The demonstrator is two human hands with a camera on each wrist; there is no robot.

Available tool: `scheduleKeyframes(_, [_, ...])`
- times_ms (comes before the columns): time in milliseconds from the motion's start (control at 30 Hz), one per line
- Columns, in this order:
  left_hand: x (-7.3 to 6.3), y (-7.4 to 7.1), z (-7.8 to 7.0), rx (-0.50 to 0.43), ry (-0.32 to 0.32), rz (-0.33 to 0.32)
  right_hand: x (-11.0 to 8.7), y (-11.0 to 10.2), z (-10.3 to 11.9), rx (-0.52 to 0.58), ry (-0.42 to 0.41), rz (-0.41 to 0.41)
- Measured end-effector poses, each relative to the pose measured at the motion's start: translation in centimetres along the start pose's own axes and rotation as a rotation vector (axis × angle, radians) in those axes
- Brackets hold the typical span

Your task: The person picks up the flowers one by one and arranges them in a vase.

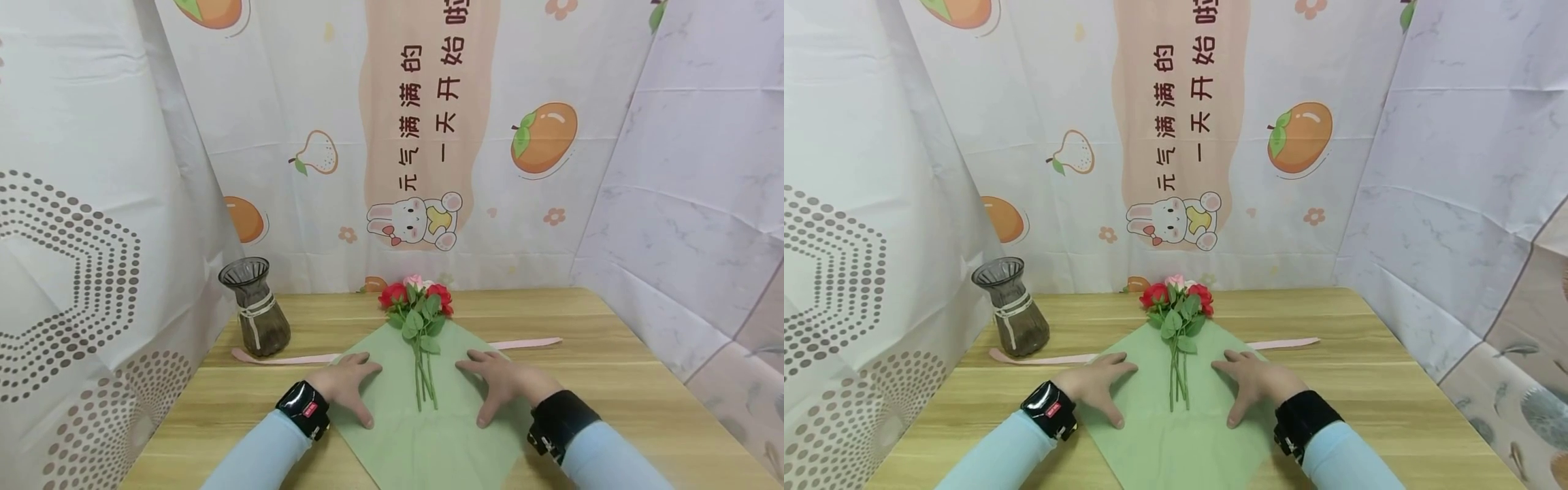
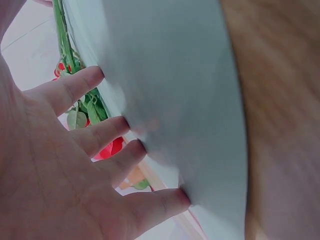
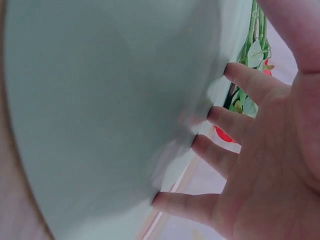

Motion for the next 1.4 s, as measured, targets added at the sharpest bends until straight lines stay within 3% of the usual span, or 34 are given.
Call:
scheduleKeyframes(933, [1.1, -0.4, 0.1, -0.002, -0.029, 0.004, 0.7, -0.5, -1.3, 0.002, 0.041, 0.012])
scheduleKeyframes(1400, [1.2, -0.3, -0.2, 0.014, 0.012, -0.011, 0.2, -0.8, -1.0, 0.047, 0.009, -0.009])
Point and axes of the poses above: each hand's wrist, its own x-axis towards the middle knuckle, its own y-axis out of the palm, z = x × y, the point moved 10 cm from there along x, towards the middle knuckle, and after that the axes turned 8 degrees about z, right-handed, at the moved point
